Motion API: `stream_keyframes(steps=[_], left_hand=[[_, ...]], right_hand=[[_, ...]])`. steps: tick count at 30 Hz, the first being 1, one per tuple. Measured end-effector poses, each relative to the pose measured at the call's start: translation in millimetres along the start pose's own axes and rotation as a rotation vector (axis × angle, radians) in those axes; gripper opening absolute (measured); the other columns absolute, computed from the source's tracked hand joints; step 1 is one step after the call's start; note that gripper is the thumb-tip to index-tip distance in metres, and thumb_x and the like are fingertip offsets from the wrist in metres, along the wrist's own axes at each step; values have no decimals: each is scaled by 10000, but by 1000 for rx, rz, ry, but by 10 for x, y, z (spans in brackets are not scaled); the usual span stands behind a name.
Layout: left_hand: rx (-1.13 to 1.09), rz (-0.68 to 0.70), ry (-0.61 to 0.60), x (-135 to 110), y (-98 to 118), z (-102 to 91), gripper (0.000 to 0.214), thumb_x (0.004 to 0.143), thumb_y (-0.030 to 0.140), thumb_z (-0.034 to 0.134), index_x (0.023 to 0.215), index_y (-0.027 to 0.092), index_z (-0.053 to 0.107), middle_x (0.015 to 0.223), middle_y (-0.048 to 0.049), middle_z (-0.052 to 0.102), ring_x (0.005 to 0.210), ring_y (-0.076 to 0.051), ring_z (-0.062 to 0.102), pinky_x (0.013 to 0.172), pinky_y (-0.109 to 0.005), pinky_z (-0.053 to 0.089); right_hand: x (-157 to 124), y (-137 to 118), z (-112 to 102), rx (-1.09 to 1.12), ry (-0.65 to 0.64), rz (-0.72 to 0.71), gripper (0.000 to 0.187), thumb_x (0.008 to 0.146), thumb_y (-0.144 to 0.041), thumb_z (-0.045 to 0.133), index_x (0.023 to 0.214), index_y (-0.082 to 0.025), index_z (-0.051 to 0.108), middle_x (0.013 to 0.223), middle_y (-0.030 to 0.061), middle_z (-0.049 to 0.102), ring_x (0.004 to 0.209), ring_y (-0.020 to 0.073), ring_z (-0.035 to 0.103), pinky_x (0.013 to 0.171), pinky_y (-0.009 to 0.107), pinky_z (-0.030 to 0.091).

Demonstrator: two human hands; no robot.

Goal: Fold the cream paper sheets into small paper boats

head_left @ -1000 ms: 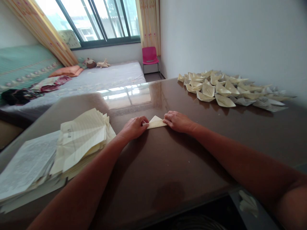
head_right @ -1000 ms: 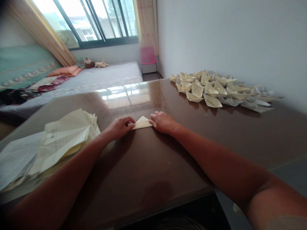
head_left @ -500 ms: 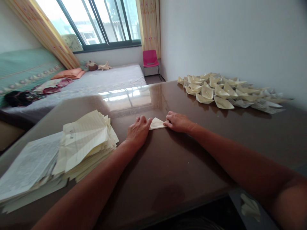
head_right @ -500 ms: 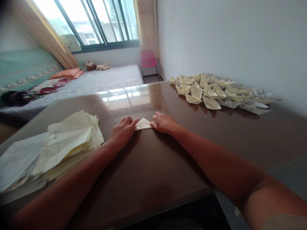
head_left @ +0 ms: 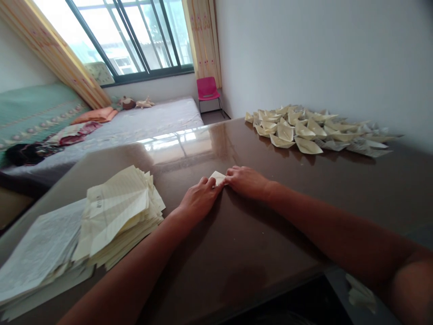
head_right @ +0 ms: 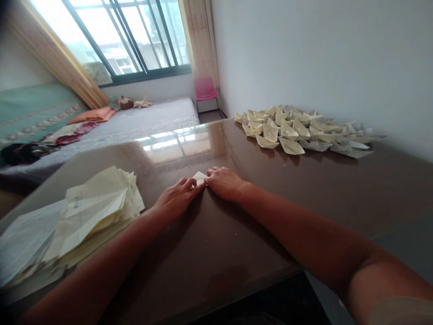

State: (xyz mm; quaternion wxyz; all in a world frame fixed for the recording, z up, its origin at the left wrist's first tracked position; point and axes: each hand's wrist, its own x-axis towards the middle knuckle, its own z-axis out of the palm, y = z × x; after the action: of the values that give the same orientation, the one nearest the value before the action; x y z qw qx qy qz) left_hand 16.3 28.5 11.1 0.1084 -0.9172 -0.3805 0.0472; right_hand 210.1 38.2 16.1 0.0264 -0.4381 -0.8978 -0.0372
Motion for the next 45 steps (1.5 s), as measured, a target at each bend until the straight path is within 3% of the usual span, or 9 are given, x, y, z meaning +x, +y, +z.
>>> stream_keyframes(steps=[6, 14, 18, 24, 34, 37, 40, 42, 45], left_hand=[[25, -53, -80, -13, 88, -98, 417, 907, 117, 409, 1315, 160, 489, 1116, -139, 585, 989, -255, 549, 717, -325, 522], [95, -150, -202, -49, 81, -200, 321, 838, 21, 401, 1022, 67, 660, 951, -167, 646, 842, -250, 634, 673, -332, 513], [105, -140, -126, -54, 14, -159, 264, 863, 98, 427, 919, 120, 684, 917, -139, 652, 880, -265, 618, 673, -337, 494], [81, -183, 22, -9, -33, -19, 278, 938, 254, 383, 919, 171, 648, 939, -120, 628, 913, -267, 581, 627, -319, 464], [-29, -231, 65, 34, -108, 37, 280, 947, 396, 380, 992, 227, 598, 994, -67, 612, 936, -246, 573, 637, -307, 466], [-100, -239, 113, 43, -134, 22, 302, 909, 382, 467, 1168, 251, 548, 1154, -68, 586, 1044, -246, 542, 762, -333, 480], [-147, -140, 238, 59, -139, 8, 460, 877, 305, 519, 1328, 254, 447, 1357, -74, 486, 1267, -259, 392, 995, -380, 383], [-197, -90, 287, 74, -143, 13, 440, 880, 290, 506, 1317, 244, 470, 1341, -72, 511, 1280, -254, 380, 1052, -399, 319], [-320, -127, 289, 99, -169, 48, 283, 890, 330, 485, 1129, 246, 610, 1115, -52, 641, 1126, -232, 505, 996, -379, 361]], right_hand=[[-125, -38, -199, -73, -161, 38, 249, 915, -183, 458, 1017, -150, 684, 1080, 131, 642, 988, 242, 575, 747, 331, 408], [-176, -45, -218, -67, -183, 75, 253, 886, -169, 458, 956, -177, 701, 1085, 135, 643, 1011, 251, 573, 691, 322, 415], [-122, -28, -185, -28, -165, 124, 243, 898, -208, 455, 924, -169, 694, 1022, 131, 660, 952, 243, 606, 667, 303, 428], [27, 82, 92, 149, 43, 272, 324, 911, -440, 476, 1083, -203, 615, 1131, 103, 609, 976, 216, 605, 696, 267, 439], [144, 285, 264, 530, 25, 350, 240, 753, -388, 671, 905, -203, 679, 899, 14, 683, 772, 134, 609, 620, 206, 396], [144, 282, 249, 715, 9, 334, 214, 731, -318, 697, 883, -169, 673, 816, 5, 687, 707, 113, 603, 590, 186, 401], [144, 237, 246, 849, 68, 272, 156, 742, -249, 678, 857, -145, 659, 755, -5, 669, 674, 99, 593, 598, 176, 417], [149, 195, 256, 882, 117, 216, 110, 753, -215, 657, 837, -144, 651, 728, -15, 655, 664, 93, 587, 617, 177, 426], [158, 145, 280, 879, 190, 147, 82, 773, -203, 637, 837, -152, 645, 735, -18, 653, 681, 93, 589, 651, 185, 431]])
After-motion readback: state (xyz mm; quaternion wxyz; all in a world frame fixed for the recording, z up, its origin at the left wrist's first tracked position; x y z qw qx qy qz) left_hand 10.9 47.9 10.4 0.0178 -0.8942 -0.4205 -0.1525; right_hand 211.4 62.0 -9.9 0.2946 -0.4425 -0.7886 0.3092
